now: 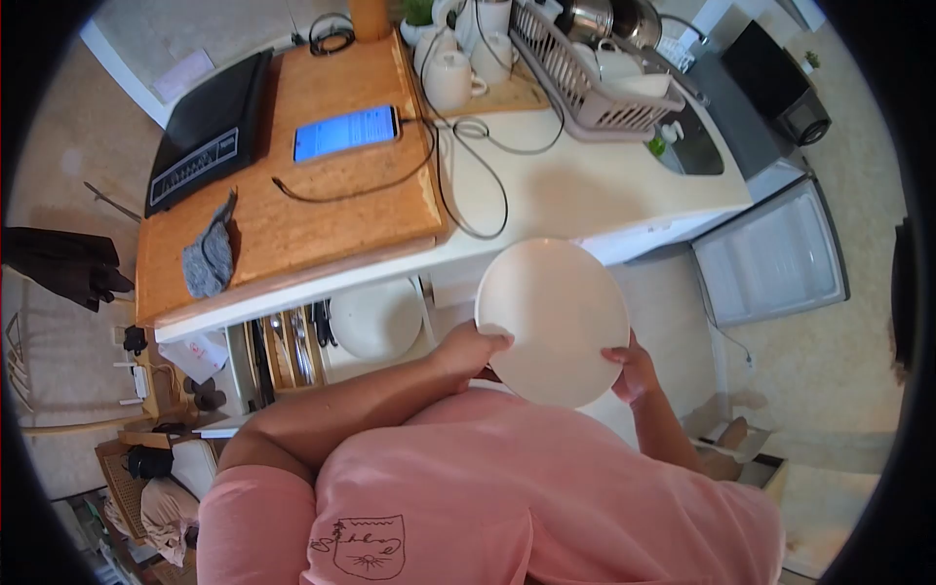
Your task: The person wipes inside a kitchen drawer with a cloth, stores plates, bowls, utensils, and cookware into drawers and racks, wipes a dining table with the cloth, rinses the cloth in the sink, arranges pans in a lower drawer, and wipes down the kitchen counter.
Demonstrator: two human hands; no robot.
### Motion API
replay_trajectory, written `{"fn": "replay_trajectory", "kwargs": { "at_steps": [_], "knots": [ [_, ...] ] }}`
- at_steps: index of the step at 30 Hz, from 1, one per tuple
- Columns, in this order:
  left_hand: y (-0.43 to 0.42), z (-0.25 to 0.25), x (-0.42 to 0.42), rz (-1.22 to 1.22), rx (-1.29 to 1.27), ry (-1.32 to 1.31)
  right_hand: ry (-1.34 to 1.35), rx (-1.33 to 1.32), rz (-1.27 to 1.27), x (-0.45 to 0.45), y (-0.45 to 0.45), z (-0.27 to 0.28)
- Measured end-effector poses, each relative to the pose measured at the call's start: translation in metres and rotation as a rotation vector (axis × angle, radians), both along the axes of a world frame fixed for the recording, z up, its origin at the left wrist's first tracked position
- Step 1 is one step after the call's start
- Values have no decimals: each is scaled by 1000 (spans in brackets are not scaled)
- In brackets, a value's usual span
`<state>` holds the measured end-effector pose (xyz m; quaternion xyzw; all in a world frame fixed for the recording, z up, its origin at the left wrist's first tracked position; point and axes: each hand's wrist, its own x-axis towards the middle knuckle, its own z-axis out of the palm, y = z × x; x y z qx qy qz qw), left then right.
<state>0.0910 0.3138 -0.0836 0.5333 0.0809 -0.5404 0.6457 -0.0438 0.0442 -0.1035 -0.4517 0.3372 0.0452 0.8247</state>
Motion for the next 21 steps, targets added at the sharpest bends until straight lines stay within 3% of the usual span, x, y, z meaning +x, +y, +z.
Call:
{"fn": "replay_trajectory", "kwargs": {
  "at_steps": [9,14,17,21],
  "knots": [
    [77,-57,7,115,77,362,340,109,191,25,57,-33],
    [167,-82,24,260,128,370,480,161,370,91,134,-63],
    [231,-116,31,347,161,388,504,239,512,129,184,-103],
    [292,-171,59,434,239,489,502,205,514,178,250,-160]
  ]
}}
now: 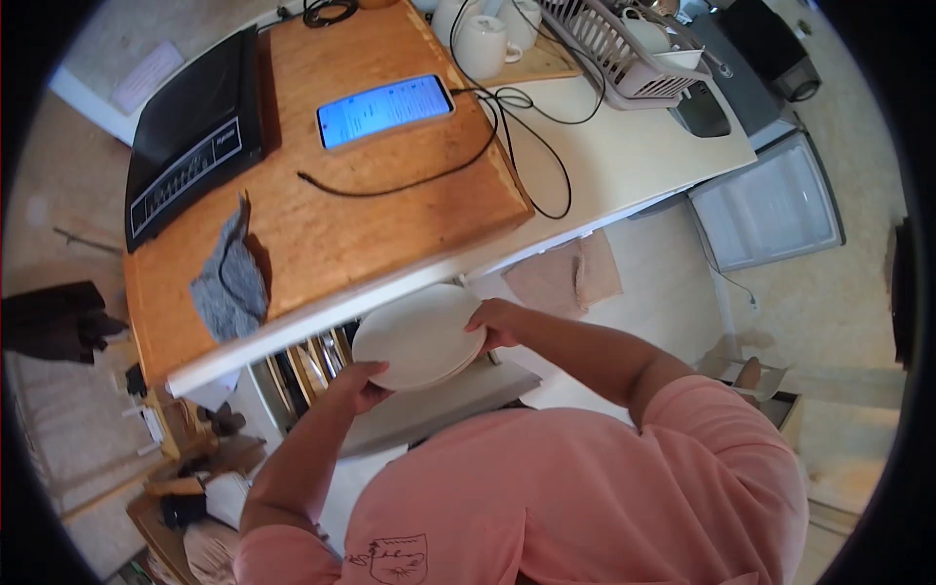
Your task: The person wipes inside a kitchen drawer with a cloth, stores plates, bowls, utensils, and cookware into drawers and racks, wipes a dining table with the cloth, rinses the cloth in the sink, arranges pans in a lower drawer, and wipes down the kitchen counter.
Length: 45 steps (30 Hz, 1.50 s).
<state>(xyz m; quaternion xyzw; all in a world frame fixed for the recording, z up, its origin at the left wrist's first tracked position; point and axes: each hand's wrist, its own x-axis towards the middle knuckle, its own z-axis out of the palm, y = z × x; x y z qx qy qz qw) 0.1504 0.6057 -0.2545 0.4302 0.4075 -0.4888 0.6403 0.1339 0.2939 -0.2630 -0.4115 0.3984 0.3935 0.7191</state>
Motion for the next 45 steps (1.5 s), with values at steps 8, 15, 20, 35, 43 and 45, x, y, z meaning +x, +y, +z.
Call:
{"fn": "replay_trajectory", "kwargs": {
  "at_steps": [8,15,20,35,43,45],
  "knots": [
    [17,-124,15,-197,114,0,-55,-304,231,50,48,-92],
    [14,-180,3,-180,162,14,-150,-345,196,80,59,-121],
    [-4,-184,4,-191,302,-38,-180,-465,313,92,46,-133],
    [-8,-212,0,-236,293,-98,-418,-1085,1225,96,50,-169],
    [-8,-220,-44,-271,223,39,-496,-1182,1500,80,58,-167],
    [-5,-226,-55,-352,230,136,-512,-1182,1542,76,62,-163]
  ]
}}
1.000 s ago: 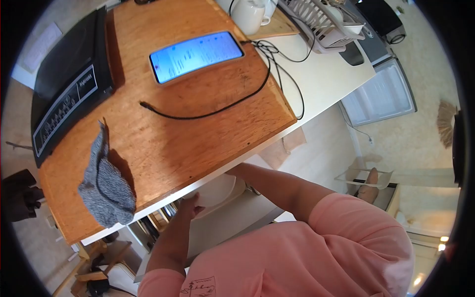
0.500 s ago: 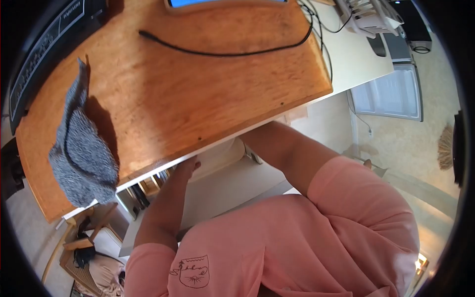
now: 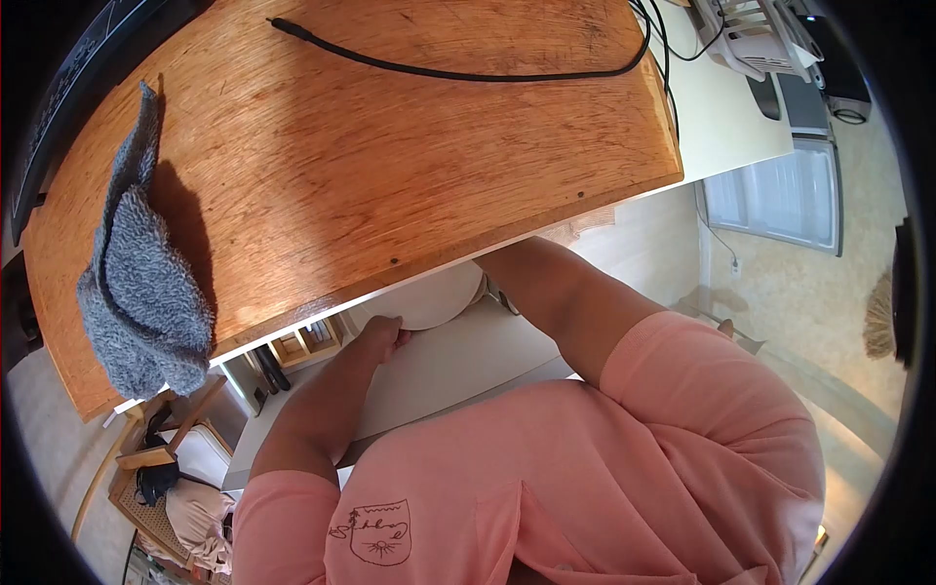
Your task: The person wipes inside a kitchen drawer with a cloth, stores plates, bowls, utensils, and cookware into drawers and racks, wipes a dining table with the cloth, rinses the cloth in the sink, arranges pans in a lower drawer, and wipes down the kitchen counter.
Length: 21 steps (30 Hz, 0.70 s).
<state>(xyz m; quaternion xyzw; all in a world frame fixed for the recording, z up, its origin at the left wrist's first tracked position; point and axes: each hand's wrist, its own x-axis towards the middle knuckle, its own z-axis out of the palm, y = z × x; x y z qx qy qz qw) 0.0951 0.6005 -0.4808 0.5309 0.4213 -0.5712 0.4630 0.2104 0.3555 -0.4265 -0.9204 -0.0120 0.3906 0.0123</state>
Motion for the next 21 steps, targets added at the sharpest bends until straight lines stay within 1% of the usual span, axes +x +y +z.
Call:
{"fn": "replay_trajectory", "kwargs": {
  "at_steps": [1,3,4,6,7,9,10,12,13,15,16,17,18,19,20,21],
  "knots": [
    [2,8,5,0,1,-2,-5,-10,16,-1,1,0],
    [10,24,17,-122,-108,78,-10,-28,50,-4,2,-1],
    [14,33,24,-125,-107,75,-18,-40,62,-4,2,-1],
    [23,39,34,-482,-188,-5,-23,-54,88,-4,3,3],
    [24,43,38,-489,-188,-14,-21,-59,102,-5,4,6],
    [28,43,40,-747,-194,-77,-27,-68,129,-6,4,12],
    [29,43,42,-756,-195,-90,-20,-74,145,-9,4,16],
    [28,48,44,-942,-165,-91,-12,-68,182,-17,4,27],
    [25,55,45,-949,-164,-110,-8,-59,201,-22,4,34],
    [13,71,54,-1239,-169,-155,5,-23,235,-33,0,53],
    [23,37,43,-1274,-321,-310,10,12,254,-42,-3,65],
    [15,37,49,-1288,-359,-339,12,98,231,-53,-11,77],
    [6,39,54,-1302,-396,-370,-5,109,326,-66,-20,86],
    [-20,81,61,-1284,-315,-277,33,206,305,-74,-34,95],
    [-39,110,64,-1165,-311,-255,98,180,300,-80,-41,122],
    [-56,131,63,-1041,-311,-232,141,249,192,-90,-54,115]
  ]
}}
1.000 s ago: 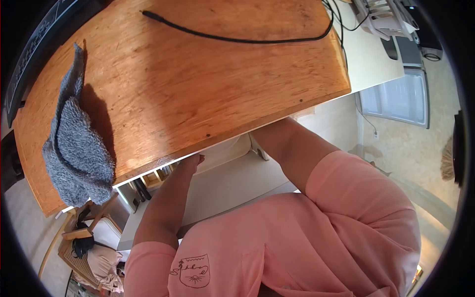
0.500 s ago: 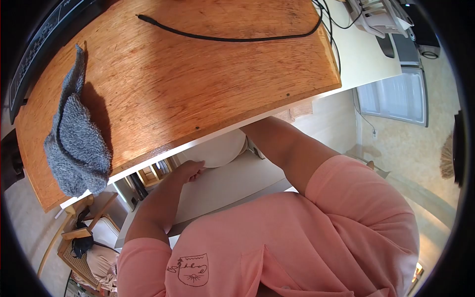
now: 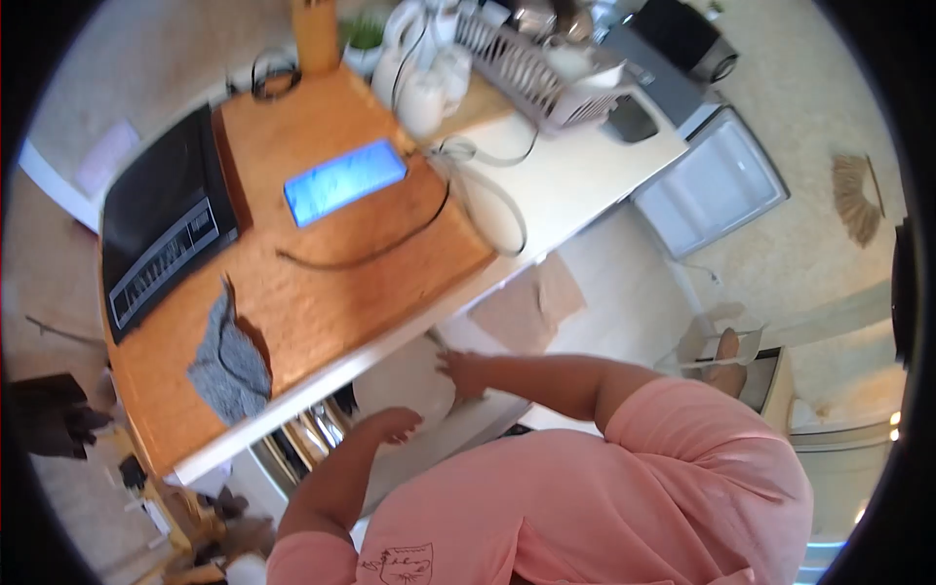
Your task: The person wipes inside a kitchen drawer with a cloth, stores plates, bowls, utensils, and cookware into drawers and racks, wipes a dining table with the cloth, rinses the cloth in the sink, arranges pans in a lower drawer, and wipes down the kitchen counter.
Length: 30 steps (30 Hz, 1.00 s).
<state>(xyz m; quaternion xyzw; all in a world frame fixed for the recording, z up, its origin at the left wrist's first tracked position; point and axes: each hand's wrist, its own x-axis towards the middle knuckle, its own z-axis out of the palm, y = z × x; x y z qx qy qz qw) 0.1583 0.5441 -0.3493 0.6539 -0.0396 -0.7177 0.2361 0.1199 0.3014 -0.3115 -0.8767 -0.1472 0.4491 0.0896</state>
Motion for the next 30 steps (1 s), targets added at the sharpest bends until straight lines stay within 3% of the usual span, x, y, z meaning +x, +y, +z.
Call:
{"fn": "replay_trajectory", "kwargs": {
  "at_steps": [3,5,6,11,13,16,18,20,21,22,24,27,30],
  "knots": [
    [-37,50,9,-50,-110,-6,-20,126,-76,-19,-18,31],
    [-76,73,7,-96,-148,-61,-100,172,-130,-31,-38,69],
    [-97,80,8,-122,-154,-80,-12,138,-85,-28,-45,99],
    [-224,101,-2,-300,-144,-269,-153,355,-44,-50,-129,110],
    [-272,127,-11,-326,-184,-324,-135,393,-254,-62,-175,118],
    [-330,142,-27,-386,-203,-348,-185,513,-354,-93,-250,137],
    [-374,155,-36,-229,-391,-417,-276,715,-334,-101,-300,119],
    [-415,172,-38,-312,-387,-553,-184,853,-517,-118,-332,179],
    [-434,200,-41,-404,-409,-631,-269,872,-519,-120,-347,195],
    [-447,211,-44,-385,-502,-762,-350,889,-516,-120,-361,204],
    [-466,254,-46,-284,-608,-726,-290,958,-582,-116,-383,219],
    [-483,262,-32,-88,-607,-808,-411,1002,-595,-95,-412,203],
    [-499,289,-7,40,-706,-743,-428,1073,-628,-70,-432,243]
  ]
}}
